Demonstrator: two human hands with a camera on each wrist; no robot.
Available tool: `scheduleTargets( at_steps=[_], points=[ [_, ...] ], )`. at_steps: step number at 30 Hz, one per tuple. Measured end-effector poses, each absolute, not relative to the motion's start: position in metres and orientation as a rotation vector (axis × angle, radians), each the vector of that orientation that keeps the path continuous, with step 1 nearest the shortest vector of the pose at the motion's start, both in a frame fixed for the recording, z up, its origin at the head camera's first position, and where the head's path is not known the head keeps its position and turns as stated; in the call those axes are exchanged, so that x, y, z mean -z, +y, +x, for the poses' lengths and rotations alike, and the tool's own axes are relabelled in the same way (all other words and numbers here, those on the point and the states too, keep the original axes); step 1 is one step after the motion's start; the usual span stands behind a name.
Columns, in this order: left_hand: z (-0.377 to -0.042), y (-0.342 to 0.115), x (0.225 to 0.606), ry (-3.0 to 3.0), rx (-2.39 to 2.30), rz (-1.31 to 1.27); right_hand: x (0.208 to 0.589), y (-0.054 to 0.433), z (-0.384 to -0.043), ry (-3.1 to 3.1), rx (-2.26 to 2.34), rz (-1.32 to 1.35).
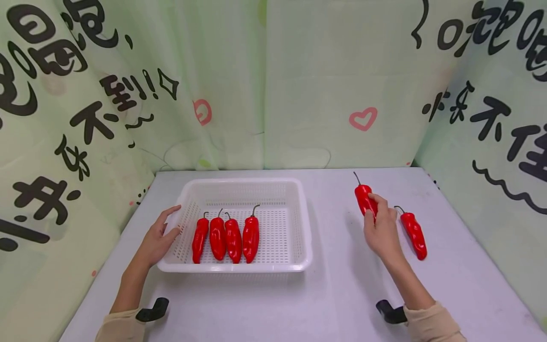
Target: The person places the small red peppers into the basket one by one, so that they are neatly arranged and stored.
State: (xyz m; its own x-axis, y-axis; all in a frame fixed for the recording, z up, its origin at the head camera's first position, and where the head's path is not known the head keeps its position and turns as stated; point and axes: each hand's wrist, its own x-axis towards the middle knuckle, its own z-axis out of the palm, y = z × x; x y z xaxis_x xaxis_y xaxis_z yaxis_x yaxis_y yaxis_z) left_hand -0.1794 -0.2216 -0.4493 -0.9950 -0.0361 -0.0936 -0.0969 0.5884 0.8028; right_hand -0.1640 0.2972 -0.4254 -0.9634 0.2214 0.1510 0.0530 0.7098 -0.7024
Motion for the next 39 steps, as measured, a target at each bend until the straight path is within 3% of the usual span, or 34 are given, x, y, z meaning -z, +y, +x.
scheduleTargets(
  at_steps=[39],
  points=[
    [-0.179,-0.221,0.449,2.747,-1.370,-0.124,0.408,0.240,-0.159,-2.615,-1.321,-0.068]
  ],
)
